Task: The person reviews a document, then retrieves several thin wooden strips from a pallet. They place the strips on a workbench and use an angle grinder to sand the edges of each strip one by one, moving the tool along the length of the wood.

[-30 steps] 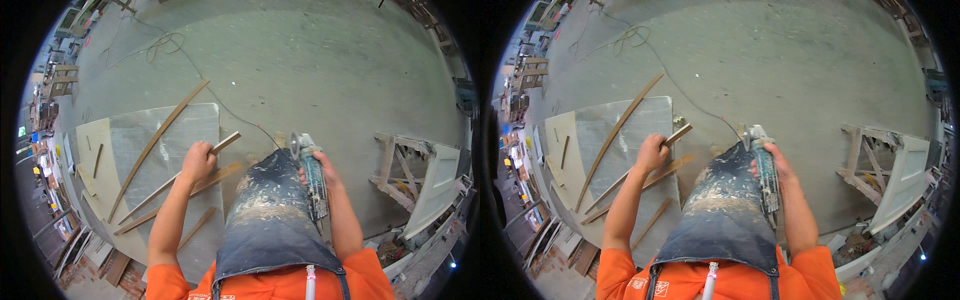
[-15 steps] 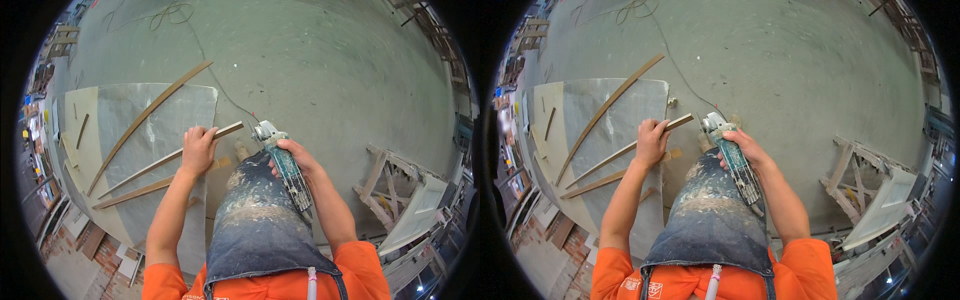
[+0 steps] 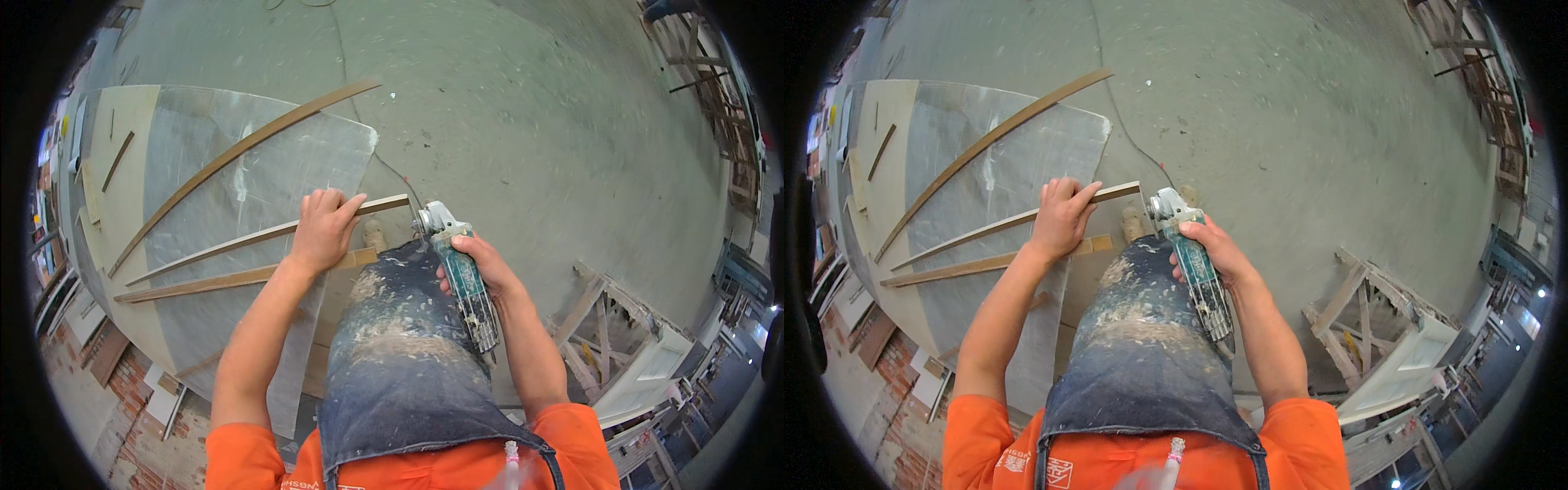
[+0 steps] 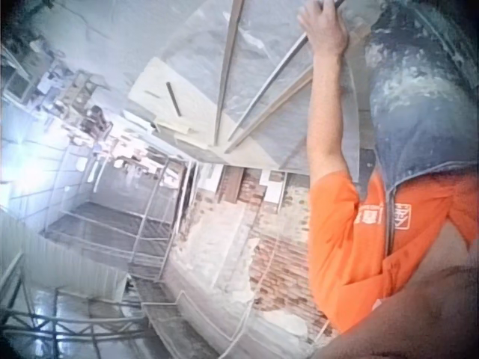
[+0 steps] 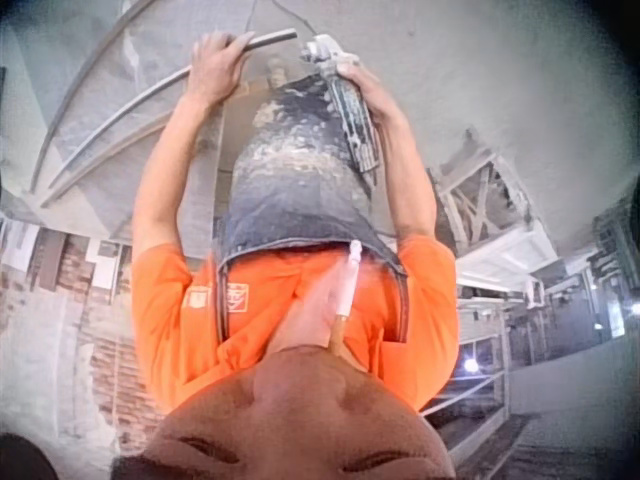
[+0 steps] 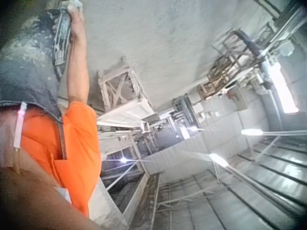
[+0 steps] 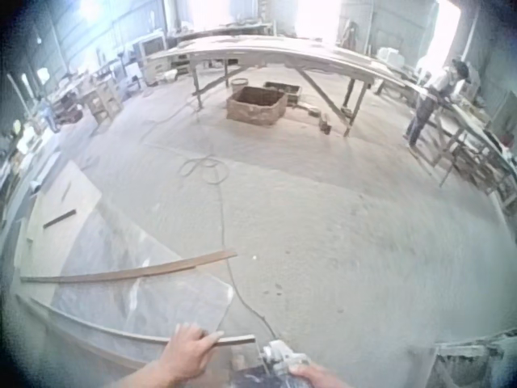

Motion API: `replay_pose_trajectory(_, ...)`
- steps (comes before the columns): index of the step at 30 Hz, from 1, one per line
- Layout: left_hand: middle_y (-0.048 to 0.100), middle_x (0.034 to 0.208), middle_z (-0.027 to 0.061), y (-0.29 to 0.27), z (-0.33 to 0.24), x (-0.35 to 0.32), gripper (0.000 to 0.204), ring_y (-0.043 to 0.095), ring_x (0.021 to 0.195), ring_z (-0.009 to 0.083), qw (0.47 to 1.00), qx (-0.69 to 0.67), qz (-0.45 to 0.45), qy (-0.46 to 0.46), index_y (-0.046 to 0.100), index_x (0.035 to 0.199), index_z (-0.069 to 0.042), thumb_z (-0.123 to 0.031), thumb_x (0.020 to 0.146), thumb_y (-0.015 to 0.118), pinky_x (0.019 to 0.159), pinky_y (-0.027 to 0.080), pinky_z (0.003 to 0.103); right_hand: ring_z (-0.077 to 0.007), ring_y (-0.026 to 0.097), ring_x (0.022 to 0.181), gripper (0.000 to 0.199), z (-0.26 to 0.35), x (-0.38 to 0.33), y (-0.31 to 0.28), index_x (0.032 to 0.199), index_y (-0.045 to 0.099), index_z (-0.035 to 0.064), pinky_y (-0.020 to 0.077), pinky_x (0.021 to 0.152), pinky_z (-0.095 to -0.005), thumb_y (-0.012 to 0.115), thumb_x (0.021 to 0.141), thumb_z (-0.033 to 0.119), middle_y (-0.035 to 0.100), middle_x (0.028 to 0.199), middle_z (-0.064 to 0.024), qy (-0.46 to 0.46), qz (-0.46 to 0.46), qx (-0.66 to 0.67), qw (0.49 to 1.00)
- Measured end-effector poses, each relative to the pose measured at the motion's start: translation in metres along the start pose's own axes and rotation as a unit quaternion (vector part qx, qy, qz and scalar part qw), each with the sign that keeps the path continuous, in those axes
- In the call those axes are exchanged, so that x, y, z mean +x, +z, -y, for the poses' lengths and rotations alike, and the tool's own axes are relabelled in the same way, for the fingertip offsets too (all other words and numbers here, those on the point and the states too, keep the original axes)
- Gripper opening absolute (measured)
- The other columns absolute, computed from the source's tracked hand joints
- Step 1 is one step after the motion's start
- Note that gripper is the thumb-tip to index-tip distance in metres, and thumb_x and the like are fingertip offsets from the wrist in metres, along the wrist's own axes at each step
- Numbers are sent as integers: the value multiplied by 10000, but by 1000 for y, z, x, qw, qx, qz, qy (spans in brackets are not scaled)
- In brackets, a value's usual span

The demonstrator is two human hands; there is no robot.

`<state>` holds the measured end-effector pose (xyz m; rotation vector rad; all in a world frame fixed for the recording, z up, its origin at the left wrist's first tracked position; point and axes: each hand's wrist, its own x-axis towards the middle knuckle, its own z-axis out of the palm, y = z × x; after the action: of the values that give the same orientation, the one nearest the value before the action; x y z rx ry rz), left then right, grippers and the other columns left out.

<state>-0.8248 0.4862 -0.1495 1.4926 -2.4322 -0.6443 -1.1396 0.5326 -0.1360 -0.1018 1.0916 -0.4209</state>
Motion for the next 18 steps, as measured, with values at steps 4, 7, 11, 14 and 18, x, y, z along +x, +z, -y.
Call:
replay_pose_trajectory(4,562,968,53,0,1,-2,398,514,934,269,1000,0,2,-7,686,1256,-136,-120,860,725,818,392,411,-270,726,620,497,2,1,1,1269,494,32,625,520,-384,643,954,387,708,818,-198,5,0,-7,1000)
replay_pose_trajectory(7,567,970,45,-1,0,-1,393,515,935,265,1000,1,6,-12,687,1251,-138,-118,861,724,815,388,408,-274,726,619,479,5,0,5,1249,506,27,625,520,-385,639,956,382,708,813,-201,0,-11,-13,1000)
replay_pose_trajectory(11,569,974,41,0,-1,-1,387,515,935,261,1000,5,1,-1,687,1246,-138,-114,861,723,812,385,408,-276,723,614,494,7,1,5,1270,477,52,623,521,-389,646,954,391,701,811,-198,0,0,-9,1000)
replay_pose_trajectory(14,568,990,30,3,-2,0,344,517,957,258,1000,1,-1,-11,693,1219,-151,-136,876,693,830,380,409,-275,716,607,574,5,5,-4,1353,409,108,619,524,-395,672,945,413,689,818,-188,18,11,-14,1000)
replay_pose_trajectory(18,572,989,41,0,0,-3,360,525,960,267,1000,4,0,-10,687,1233,-147,-133,873,683,825,385,412,-276,716,608,550,1,9,-4,1325,458,102,617,522,-389,675,944,433,691,811,-183,35,-14,-28,999)
